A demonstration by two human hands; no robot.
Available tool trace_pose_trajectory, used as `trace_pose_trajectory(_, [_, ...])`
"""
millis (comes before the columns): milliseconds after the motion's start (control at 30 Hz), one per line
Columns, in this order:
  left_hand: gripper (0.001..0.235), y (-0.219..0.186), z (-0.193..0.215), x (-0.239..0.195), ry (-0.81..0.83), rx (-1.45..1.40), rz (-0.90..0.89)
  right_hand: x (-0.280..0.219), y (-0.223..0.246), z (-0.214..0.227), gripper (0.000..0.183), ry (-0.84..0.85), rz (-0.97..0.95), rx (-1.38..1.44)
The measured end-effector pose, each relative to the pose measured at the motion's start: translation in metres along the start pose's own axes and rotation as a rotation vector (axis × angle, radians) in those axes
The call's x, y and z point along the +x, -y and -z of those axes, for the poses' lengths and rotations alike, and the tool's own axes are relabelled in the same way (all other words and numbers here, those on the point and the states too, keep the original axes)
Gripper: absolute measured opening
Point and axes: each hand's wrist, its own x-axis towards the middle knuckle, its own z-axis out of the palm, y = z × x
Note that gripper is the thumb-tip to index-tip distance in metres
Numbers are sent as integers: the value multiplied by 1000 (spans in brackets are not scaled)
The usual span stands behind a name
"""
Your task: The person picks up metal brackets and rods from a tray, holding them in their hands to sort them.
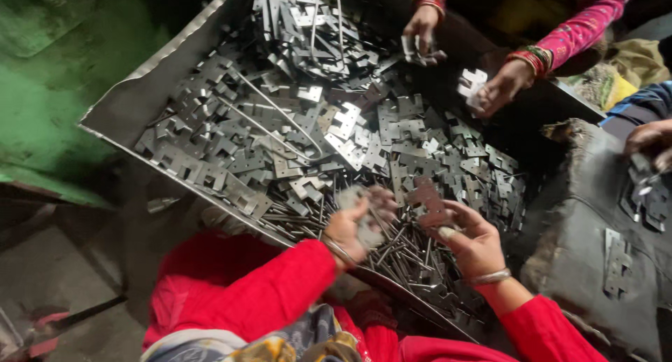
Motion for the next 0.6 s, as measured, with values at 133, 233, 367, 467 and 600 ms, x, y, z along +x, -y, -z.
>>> trace_pose_trajectory(133, [53,39,-13,-5,26,-118,-56,-15,-9,-54,50,296,470,-710])
trace_pose_trajectory(233, [58,50,-15,-4,-123,118,-74,-17,-9,-68,59,413,647,-1054])
trace_pose_trajectory(367, [66,45,-20,-6,97,719,-263,-3,-9,-51,68,325,576,-765])
trace_pose_trajectory(467, [83,-32,-23,-11,371,1939,2,5,5,-19,74,147,-86,-164])
trace_pose_trajectory(600, [91,-132,-45,-19,210,3096,157,0,6,9,66,54,-166,-89])
